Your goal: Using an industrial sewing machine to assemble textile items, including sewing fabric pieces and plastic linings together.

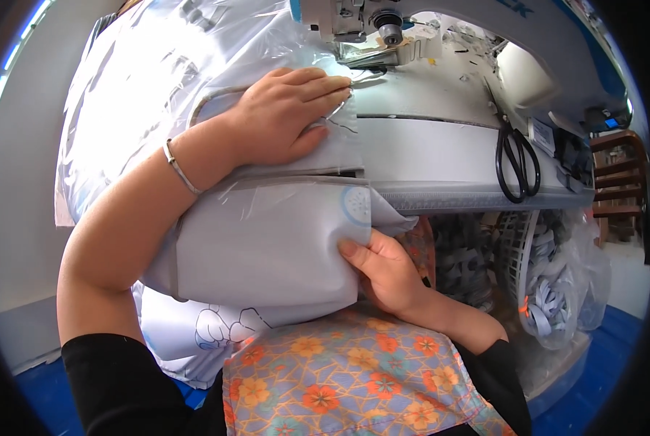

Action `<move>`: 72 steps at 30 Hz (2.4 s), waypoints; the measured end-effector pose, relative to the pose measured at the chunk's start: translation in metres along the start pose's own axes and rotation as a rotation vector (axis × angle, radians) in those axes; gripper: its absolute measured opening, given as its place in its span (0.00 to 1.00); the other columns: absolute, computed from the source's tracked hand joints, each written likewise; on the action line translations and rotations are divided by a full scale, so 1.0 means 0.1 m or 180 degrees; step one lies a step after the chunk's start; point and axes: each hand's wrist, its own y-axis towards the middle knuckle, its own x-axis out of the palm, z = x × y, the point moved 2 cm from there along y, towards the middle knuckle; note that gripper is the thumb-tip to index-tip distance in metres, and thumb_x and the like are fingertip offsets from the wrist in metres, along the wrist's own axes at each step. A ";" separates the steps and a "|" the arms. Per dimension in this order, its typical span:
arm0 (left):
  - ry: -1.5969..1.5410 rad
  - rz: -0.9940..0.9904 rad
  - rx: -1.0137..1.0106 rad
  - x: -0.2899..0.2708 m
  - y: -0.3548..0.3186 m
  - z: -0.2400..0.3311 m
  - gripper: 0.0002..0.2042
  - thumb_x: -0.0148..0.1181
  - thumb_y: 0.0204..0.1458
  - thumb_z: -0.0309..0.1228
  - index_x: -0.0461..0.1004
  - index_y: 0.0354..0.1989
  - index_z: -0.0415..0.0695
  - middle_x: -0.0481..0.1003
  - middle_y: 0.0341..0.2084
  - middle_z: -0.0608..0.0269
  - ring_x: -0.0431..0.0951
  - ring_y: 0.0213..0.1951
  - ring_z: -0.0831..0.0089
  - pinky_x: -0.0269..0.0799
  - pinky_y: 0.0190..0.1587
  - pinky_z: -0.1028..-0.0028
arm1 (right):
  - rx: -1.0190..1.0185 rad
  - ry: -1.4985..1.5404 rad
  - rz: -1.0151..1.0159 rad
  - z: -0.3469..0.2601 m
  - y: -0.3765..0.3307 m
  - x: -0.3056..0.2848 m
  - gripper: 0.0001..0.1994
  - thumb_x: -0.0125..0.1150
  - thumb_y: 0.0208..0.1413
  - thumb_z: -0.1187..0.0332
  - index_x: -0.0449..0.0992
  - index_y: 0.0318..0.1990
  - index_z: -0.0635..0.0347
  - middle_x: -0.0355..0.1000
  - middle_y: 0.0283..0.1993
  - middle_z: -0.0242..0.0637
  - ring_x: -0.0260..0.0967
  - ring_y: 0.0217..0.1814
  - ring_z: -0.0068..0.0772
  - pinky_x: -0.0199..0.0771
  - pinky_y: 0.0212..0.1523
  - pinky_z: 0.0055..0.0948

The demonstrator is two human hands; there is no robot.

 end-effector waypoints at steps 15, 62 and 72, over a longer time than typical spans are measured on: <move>0.0039 -0.0118 0.0674 -0.14 0.12 -0.27 0.25 0.59 0.51 0.37 0.73 0.56 0.37 0.74 0.57 0.53 0.72 0.58 0.57 0.65 0.62 0.58 | -0.0289 0.0353 0.0389 -0.19 0.18 -0.02 0.16 0.51 0.70 0.68 0.70 0.60 0.66 0.74 0.56 0.34 0.69 0.56 0.23 0.69 0.60 0.26; -0.3932 0.2386 -0.2535 -2.00 -0.80 1.17 0.17 0.57 0.61 0.29 0.74 0.54 0.31 0.79 0.44 0.59 0.78 0.44 0.76 0.73 0.49 0.79 | -0.2547 -0.6818 -0.0789 -0.31 0.87 0.30 0.21 0.65 0.49 0.66 0.78 0.53 0.53 0.72 0.57 0.48 0.72 0.57 0.45 0.73 0.52 0.40; -0.2627 0.2275 -0.2884 -1.85 0.14 1.25 0.12 0.59 0.60 0.25 0.80 0.50 0.37 0.79 0.42 0.64 0.78 0.45 0.78 0.71 0.49 0.81 | -0.1426 -0.4670 -0.1993 -0.26 0.96 1.16 0.21 0.65 0.52 0.66 0.77 0.55 0.59 0.73 0.58 0.44 0.70 0.61 0.42 0.70 0.59 0.37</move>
